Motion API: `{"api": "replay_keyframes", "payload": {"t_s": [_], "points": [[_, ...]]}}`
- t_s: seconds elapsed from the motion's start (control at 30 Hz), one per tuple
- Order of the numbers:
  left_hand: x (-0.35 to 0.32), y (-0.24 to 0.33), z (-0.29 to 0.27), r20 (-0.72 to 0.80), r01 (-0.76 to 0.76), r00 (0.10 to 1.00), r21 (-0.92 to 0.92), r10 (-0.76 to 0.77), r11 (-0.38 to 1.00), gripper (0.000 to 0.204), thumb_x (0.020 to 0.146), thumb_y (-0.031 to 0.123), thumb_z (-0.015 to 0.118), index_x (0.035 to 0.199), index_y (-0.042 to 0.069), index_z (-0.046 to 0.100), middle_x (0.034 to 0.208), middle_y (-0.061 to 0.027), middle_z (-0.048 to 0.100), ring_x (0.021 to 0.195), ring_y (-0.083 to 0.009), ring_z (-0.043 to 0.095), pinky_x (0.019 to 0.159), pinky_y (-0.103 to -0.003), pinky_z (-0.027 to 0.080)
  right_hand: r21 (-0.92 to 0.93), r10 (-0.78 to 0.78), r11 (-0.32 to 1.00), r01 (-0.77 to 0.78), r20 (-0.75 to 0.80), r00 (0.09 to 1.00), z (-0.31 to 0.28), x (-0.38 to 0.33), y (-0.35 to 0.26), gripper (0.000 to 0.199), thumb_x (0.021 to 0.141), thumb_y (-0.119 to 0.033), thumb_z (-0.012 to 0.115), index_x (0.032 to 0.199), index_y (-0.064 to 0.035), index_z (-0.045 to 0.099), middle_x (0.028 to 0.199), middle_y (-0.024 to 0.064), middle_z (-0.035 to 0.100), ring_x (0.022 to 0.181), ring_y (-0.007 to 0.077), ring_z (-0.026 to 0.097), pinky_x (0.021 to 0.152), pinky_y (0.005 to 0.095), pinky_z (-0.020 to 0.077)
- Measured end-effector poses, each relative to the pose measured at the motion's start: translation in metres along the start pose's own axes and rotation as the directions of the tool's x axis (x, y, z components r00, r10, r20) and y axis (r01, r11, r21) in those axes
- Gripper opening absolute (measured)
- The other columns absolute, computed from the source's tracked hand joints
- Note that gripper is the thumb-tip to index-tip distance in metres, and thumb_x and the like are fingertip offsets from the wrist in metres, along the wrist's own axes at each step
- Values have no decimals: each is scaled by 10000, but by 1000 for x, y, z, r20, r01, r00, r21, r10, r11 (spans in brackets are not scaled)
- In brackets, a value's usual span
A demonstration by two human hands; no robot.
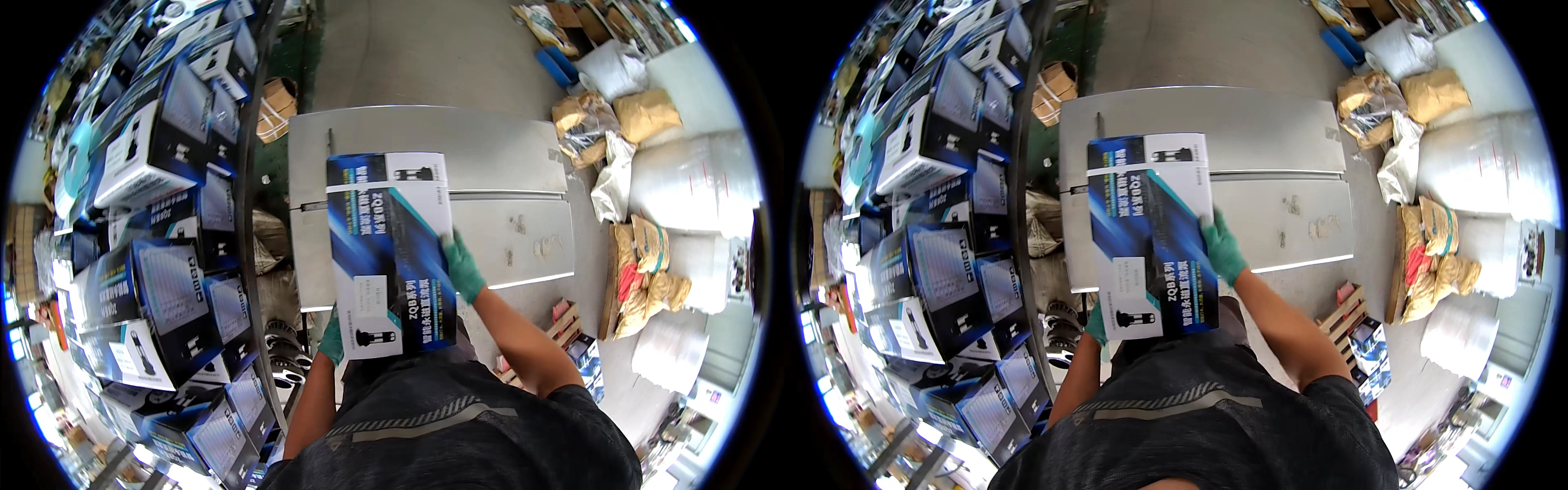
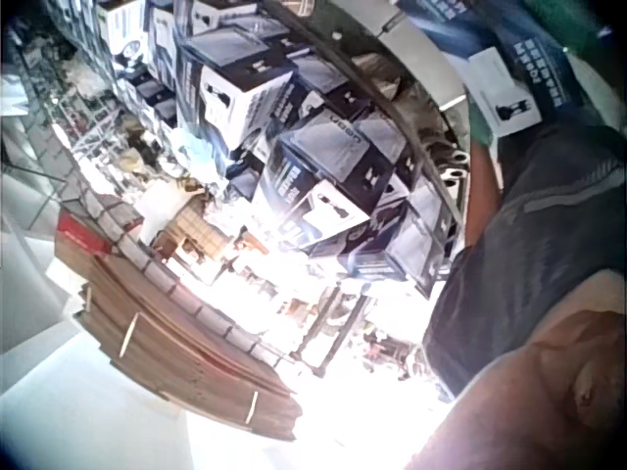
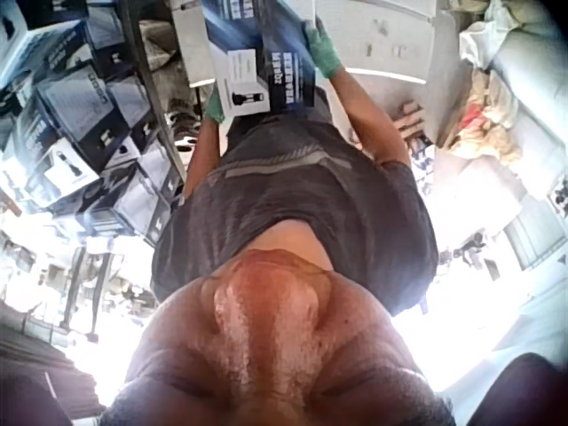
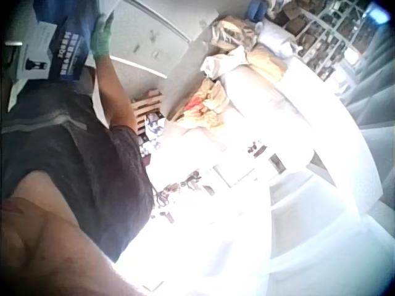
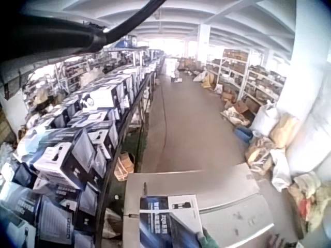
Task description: The person repeatedly picks up rectangular product boxes from a shelf, places them on a metal strapping machine, and secures them with plastic straps. The person then removes the strapped boxes and stacks them onto a wooden pallet. This cycle is performed multiple times throughout the video.
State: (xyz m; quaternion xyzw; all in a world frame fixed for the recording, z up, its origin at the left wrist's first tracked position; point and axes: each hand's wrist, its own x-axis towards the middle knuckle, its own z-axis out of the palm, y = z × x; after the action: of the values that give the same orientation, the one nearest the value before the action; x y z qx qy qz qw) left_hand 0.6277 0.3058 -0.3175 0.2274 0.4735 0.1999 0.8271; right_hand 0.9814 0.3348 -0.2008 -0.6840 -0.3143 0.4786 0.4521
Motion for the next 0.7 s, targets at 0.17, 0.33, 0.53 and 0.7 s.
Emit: {"api": "replay_keyframes", "payload": {"t_s": [0.17,0.33,0.53,0.7], "points": [[5,4,-1,-11,57,998,89,-56,994,549,1077,464,444,1536,167,397,1466,-65,547,1291,-267,553,1041,-432,461,594,242,642,-485,443,863,-6,-62,58,822,1019,-687,429,1600,-115,319,1508,95,499,1345,187,500,1112,341,439],[5,18,6,-27,79,997,163,-75,983,523,1064,460,467,1505,183,428,1451,-60,557,1287,-273,555,1031,-464,465,596,371,568,-568,430,823,2,-81,117,784,1035,-672,393,1581,-110,346,1430,78,573,1215,154,597,969,333,554],[-7,36,3,-82,57,996,254,-37,965,491,1049,455,495,1469,201,466,1433,-53,570,1282,-279,556,1019,-502,470,682,264,447,-578,517,814,-10,-91,5,820,1008,-718,365,1589,-140,363,1504,94,536,1318,215,580,1073,379,530],[26,91,-6,-35,-27,998,395,45,918,466,1036,450,519,1438,217,498,1418,-48,580,1278,-285,558,1009,-534,475,765,166,484,-425,396,903,-14,-58,-21,808,1034,-675,395,1581,-81,372,1437,130,580,1229,211,622,934,344,580]]}}
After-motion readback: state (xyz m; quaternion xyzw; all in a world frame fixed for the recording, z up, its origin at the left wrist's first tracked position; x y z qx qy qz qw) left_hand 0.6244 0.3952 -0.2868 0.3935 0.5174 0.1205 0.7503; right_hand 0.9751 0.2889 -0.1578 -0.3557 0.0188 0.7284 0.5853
